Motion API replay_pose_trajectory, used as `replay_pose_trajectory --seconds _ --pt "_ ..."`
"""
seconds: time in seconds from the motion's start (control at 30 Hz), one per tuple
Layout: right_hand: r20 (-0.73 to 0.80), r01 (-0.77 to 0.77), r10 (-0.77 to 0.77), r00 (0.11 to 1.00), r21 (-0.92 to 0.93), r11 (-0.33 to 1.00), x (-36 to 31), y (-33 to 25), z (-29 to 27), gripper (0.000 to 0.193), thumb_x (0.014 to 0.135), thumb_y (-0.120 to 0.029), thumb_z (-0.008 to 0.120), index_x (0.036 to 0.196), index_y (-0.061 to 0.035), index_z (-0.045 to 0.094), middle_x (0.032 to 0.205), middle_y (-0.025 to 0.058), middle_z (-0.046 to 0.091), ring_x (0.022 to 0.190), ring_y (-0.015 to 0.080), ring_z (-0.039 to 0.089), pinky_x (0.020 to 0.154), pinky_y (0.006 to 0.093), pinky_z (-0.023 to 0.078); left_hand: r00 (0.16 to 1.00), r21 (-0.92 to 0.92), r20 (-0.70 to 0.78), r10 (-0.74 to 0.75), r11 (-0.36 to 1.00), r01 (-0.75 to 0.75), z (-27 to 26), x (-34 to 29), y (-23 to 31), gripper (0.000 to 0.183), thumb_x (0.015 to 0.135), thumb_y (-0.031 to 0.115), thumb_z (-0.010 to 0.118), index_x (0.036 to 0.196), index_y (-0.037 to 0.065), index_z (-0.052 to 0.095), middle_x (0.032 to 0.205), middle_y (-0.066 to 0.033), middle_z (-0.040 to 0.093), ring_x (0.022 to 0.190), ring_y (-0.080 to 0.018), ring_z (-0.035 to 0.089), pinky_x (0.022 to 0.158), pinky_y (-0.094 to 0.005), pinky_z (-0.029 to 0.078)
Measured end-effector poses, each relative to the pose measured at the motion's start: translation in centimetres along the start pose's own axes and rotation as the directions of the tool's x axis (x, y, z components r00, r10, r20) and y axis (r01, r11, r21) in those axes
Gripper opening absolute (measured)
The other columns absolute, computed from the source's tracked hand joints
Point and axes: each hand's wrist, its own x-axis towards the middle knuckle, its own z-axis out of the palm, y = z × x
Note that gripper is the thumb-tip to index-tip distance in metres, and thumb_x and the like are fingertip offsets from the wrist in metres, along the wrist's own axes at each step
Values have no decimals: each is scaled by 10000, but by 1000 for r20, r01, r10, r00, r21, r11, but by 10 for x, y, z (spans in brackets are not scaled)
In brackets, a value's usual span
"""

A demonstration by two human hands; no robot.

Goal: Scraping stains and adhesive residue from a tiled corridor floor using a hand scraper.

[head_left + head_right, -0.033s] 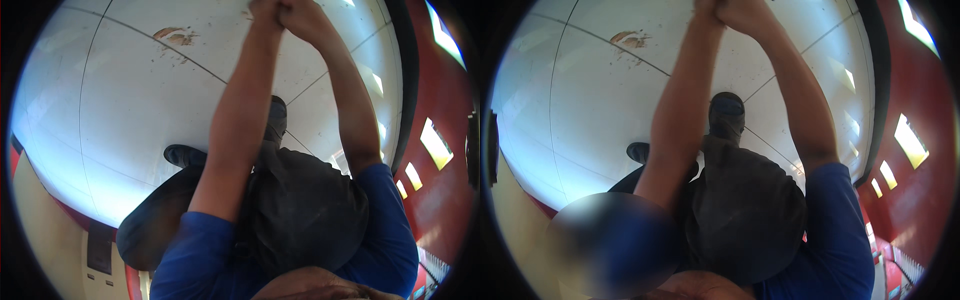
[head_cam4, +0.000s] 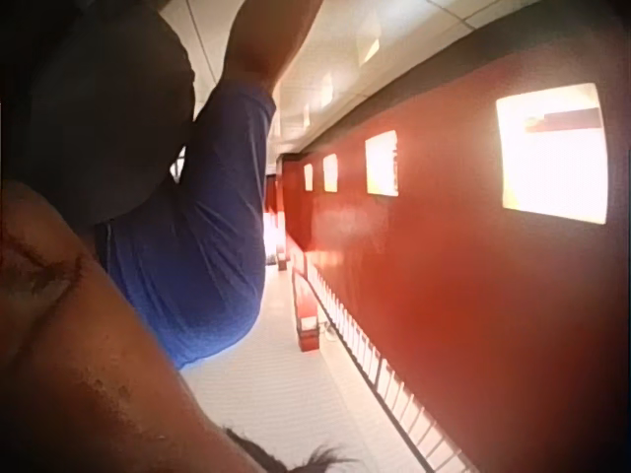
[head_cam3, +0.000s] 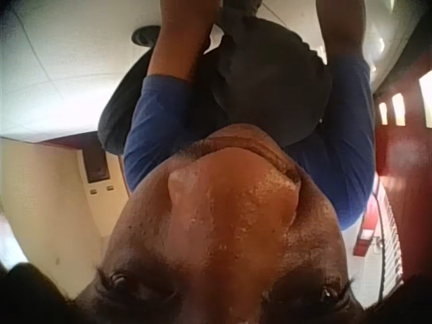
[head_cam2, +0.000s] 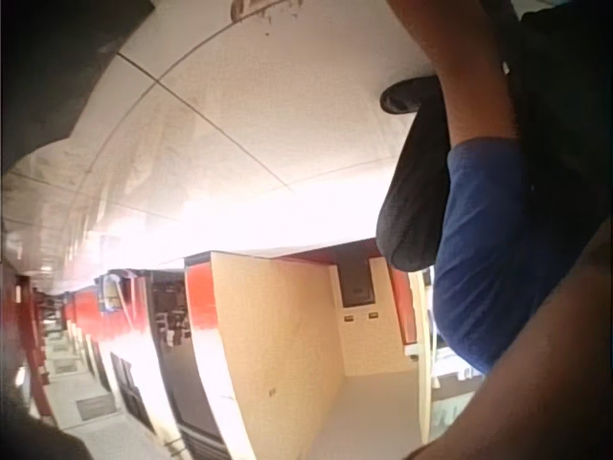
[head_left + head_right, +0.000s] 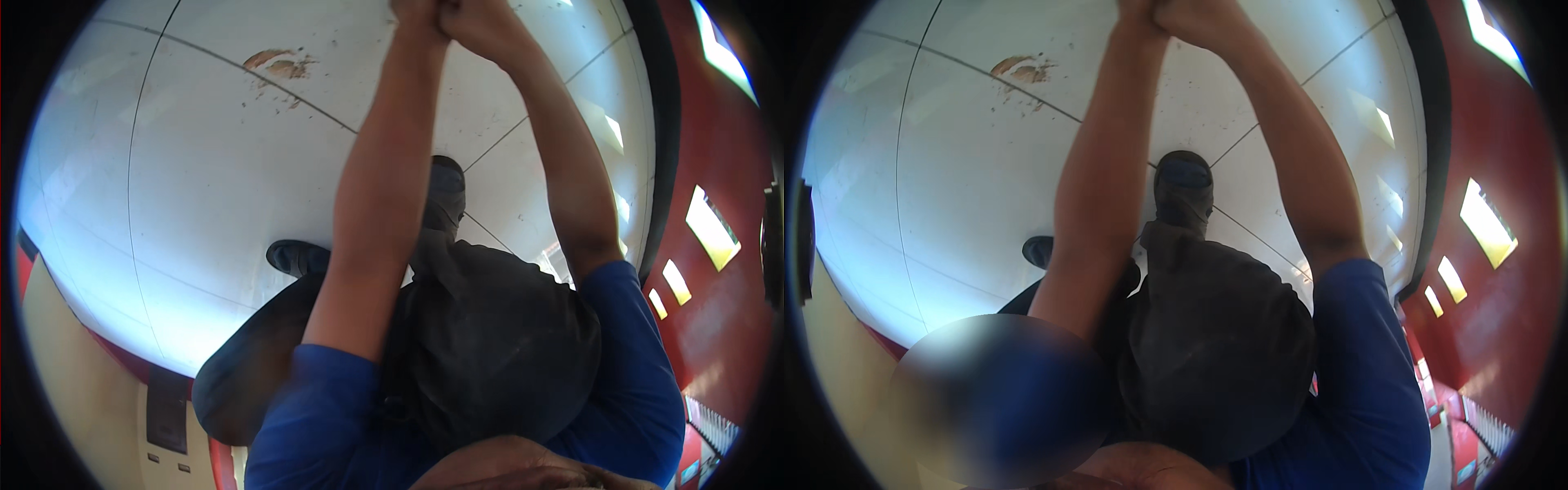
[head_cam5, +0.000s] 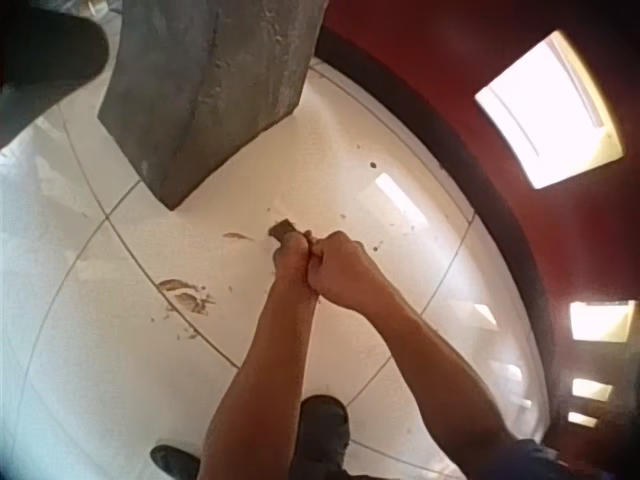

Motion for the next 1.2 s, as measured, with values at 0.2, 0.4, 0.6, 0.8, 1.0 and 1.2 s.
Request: replay_pose_trajectory --seconds 0.2,0.4,0.6,0.8,1.0,1.2 --pt "121 -44 53 991 -69 997 -8 -10 -6 226 788 -101 526 681 89 585 607 238 591 529 234 590 484 375 437 957 -85 -276 -94 994 74 9 -16 -8 150 766 36 431 631 102 436 641 -23 470 521 -139 429 473 -304 376" --pt "117 -10 10 993 2 1000 5 -8 -4 221 789 -102 530 687 89 578 572 214 584 488 207 551 468 375 430 992 -91 -119 -36 996 25 -3 2 -5 156 729 41 423 592 115 432 610 -21 460 486 -158 426 459 -319 385" --pt "10 104 -105 994 25 994 18 2 12 215 806 -133 512 810 55 616 678 199 624 609 231 603 599 367 463 997 35 -77 19 999 -16 -2 1 20 172 753 27 410 597 93 441 620 -33 471 507 -160 450 475 -318 394" --pt "38 5 -3 999 -64 998 11 12 2 251 824 -158 479 892 11 651 675 141 628 635 178 609 628 352 477 971 -136 -237 -34 991 1 14 -1 4 113 775 9 406 683 37 467 654 -55 487 514 -165 464 470 -322 401" --pt "85 -11 16 996 -64 998 8 -16 -11 206 792 -98 527 711 79 594 612 210 604 547 235 603 519 376 458 958 -127 -272 -91 990 58 8 -2 -7 142 791 22 416 674 50 490 647 -39 484 516 -146 449 450 -305 375" --pt "91 -34 40 995 -66 997 9 -3 2 231 834 -154 469 865 10 629 562 66 527 493 120 487 493 308 421 982 -55 -183 44 997 -55 15 1 10 128 790 36 436 677 48 495 653 -38 490 522 -144 462 456 -296 393"
